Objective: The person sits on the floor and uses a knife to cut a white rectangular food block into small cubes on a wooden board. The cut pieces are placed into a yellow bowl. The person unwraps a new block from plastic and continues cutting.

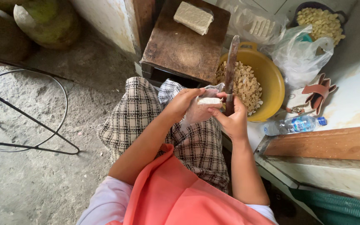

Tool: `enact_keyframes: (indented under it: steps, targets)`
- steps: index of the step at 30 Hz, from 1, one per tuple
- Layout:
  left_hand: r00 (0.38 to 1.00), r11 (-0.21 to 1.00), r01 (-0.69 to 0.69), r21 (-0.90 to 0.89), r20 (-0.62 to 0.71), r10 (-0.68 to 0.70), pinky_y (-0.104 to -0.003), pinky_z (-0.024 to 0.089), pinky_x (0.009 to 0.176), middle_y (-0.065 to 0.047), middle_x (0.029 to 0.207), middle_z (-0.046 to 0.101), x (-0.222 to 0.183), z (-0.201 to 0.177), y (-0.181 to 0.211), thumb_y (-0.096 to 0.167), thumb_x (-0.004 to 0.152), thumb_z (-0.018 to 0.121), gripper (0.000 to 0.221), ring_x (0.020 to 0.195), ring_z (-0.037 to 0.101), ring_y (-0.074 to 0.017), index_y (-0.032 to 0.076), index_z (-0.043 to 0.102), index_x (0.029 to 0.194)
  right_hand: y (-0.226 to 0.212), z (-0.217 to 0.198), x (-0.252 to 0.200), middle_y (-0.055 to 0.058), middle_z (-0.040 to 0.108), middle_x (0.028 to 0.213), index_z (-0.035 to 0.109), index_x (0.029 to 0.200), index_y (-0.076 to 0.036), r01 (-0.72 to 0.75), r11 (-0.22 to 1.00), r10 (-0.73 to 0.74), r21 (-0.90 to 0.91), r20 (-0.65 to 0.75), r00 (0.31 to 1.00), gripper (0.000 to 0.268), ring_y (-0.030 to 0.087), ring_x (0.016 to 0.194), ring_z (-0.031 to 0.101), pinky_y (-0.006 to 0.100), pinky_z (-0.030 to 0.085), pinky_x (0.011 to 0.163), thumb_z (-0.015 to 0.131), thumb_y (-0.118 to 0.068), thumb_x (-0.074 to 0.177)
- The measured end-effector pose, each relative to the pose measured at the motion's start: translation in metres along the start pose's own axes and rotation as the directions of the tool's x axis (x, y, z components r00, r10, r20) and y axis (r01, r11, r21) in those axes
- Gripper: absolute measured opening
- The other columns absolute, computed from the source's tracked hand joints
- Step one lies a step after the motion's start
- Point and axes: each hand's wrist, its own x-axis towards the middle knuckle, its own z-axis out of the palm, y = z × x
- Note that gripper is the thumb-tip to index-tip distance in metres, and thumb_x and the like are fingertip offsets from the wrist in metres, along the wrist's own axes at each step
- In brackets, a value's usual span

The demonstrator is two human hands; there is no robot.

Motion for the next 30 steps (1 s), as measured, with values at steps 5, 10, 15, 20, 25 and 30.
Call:
enact_keyframes:
  steps: [5, 10, 15, 20, 25, 30]
  targets:
    - [1.0, 0.982, -0.017, 0.189, -0.007, 0.019, -0.03, 0.054, 0.062, -0.01, 0.086, 0.073, 0.002, -0.005, 0.011, 0.035, 0.106, 0.065, 0.039, 0.068, 0.066, -0.0139, -0.002, 0.075, 0.1, -0.005, -0.007, -0.004, 0.004, 0.069, 0.111, 0.065, 0.106, -0.004, 0.115, 0.99, -0.119, -0.084, -0.036, 0.992, 0.031, 0.012, 0.104, 0.065, 0.029, 0.054, 0.095, 0.087, -0.005, 0.084]
    - [0.974, 0.959, -0.226, 0.169, 0.036, 0.223, -0.028, 0.059, 0.072, -0.005, 0.09, 0.075, -0.008, 0.004, 0.016, 0.03, 0.099, 0.067, 0.026, 0.077, 0.07, -0.0108, 0.006, 0.076, 0.101, -0.01, -0.012, -0.004, 0.004, 0.063, 0.107, 0.063, 0.104, -0.005, 0.215, 0.956, -0.241, -0.201, -0.116, 0.964, 0.03, 0.013, 0.1, 0.06, 0.028, 0.049, 0.092, 0.087, -0.004, 0.086]
    - [0.906, 0.872, -0.424, 0.244, 0.106, 0.411, -0.028, 0.057, 0.082, -0.002, 0.099, 0.074, -0.013, 0.019, 0.023, 0.017, 0.101, 0.069, 0.015, 0.089, 0.068, -0.0094, 0.002, 0.071, 0.101, -0.011, -0.016, -0.005, 0.002, 0.068, 0.109, 0.064, 0.105, -0.006, 0.179, 0.978, -0.193, -0.109, -0.137, 0.971, 0.024, 0.011, 0.101, 0.062, 0.027, 0.051, 0.094, 0.083, -0.006, 0.091]
    - [0.955, 0.958, -0.274, 0.088, -0.09, 0.281, -0.027, 0.061, 0.068, -0.002, 0.084, 0.072, -0.001, 0.017, 0.023, 0.018, 0.101, 0.06, 0.012, 0.077, 0.072, -0.0098, 0.007, 0.059, 0.096, -0.011, -0.024, -0.008, 0.002, 0.073, 0.108, 0.063, 0.104, -0.005, 0.065, 0.998, -0.067, -0.02, -0.157, 0.985, 0.023, 0.005, 0.081, 0.058, 0.021, 0.046, 0.07, 0.082, -0.009, 0.092]
    - [0.878, 0.863, -0.391, 0.319, -0.154, 0.454, -0.022, 0.044, 0.057, 0.001, 0.08, 0.061, 0.026, -0.008, 0.0, 0.008, 0.105, 0.061, 0.004, 0.066, 0.054, -0.0053, 0.009, 0.059, 0.108, -0.01, -0.031, -0.011, 0.0, 0.055, 0.076, 0.06, 0.111, -0.006, 0.018, 0.975, 0.062, 0.222, -0.349, 0.935, 0.029, 0.005, 0.049, 0.045, 0.021, 0.033, 0.041, 0.081, -0.01, 0.093]
    - [0.87, 0.674, -0.344, 0.653, -0.049, 0.491, -0.028, 0.054, 0.067, -0.006, 0.099, 0.07, 0.039, -0.032, -0.019, 0.0, 0.103, 0.06, 0.011, 0.078, 0.063, -0.0129, 0.002, 0.07, 0.1, -0.016, -0.043, 0.006, 0.001, 0.062, 0.087, 0.055, 0.113, -0.008, 0.2, 0.905, 0.031, 0.375, -0.529, 0.848, 0.03, 0.006, 0.051, 0.046, 0.022, 0.036, 0.041, 0.079, -0.01, 0.095]
